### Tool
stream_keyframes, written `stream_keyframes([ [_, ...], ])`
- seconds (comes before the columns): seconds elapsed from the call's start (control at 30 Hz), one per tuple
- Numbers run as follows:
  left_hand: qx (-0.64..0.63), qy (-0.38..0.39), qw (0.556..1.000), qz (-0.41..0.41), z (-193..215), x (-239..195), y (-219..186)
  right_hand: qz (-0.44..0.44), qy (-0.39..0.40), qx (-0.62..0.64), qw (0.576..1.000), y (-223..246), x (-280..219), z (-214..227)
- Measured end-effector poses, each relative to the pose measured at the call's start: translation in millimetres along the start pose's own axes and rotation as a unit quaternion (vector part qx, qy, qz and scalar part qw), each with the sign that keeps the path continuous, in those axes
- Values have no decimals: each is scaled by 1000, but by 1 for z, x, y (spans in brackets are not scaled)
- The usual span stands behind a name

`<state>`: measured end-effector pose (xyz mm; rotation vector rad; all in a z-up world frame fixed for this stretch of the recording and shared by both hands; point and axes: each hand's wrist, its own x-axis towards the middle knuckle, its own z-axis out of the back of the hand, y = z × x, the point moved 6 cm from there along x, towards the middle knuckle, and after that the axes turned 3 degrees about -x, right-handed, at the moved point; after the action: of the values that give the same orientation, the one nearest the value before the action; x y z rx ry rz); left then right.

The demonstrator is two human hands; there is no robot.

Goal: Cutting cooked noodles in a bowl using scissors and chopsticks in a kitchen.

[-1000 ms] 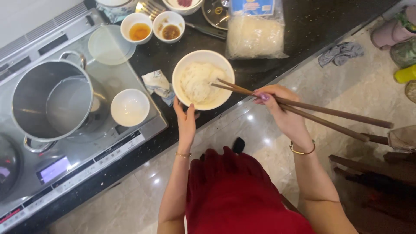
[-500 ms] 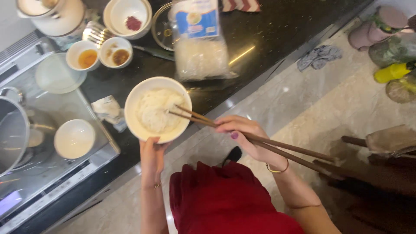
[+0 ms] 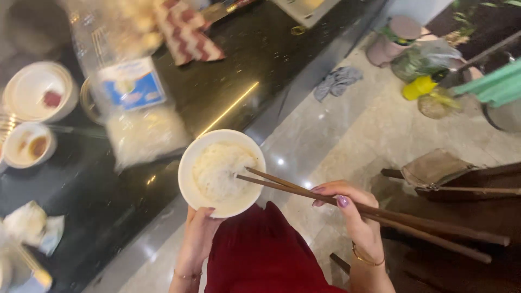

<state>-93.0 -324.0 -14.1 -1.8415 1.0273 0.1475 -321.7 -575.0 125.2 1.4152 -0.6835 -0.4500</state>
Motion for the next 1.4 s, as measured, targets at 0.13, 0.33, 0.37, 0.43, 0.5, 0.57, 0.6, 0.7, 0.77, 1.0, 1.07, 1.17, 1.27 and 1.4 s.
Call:
stream_keyframes([
  [0.13,31,36,999,13,-40,76,21,26,-20,-53,998,-18,10,39],
  [0.33,66,68,995,-18,-118,160,8,15,-17,-97,995,-34,60,64],
  [0.37,71,69,995,-24,-124,175,9,-1,-20,-116,993,-38,73,69],
  [0.43,77,74,994,-30,-137,202,9,-17,-27,-136,990,-43,102,81],
  [0.5,83,70,993,-47,-150,225,2,2,-20,-136,990,-45,133,90],
  [0.57,84,62,994,-45,-163,247,-3,0,-8,-140,990,-50,167,100],
  [0.6,84,50,994,-43,-166,256,-5,-4,7,-142,990,-54,182,103],
  [0.7,62,35,996,-50,-177,282,-11,-9,28,-117,993,-60,231,111],
  [0.77,57,25,997,-55,-179,296,-14,-25,38,-111,993,-66,258,113],
  [1.0,41,-42,997,-49,-186,322,-22,-52,72,-100,991,-88,326,121],
  [1.07,41,-54,997,-46,-191,321,-26,-62,82,-102,989,-88,343,122],
  [1.17,41,-72,996,-43,-191,327,-23,-54,108,-122,985,-93,365,128],
  [1.27,46,-91,994,-44,-192,330,-23,-33,139,-89,986,-98,386,129],
  [1.4,40,-105,992,-53,-208,332,-24,31,193,4,981,-90,414,137],
])
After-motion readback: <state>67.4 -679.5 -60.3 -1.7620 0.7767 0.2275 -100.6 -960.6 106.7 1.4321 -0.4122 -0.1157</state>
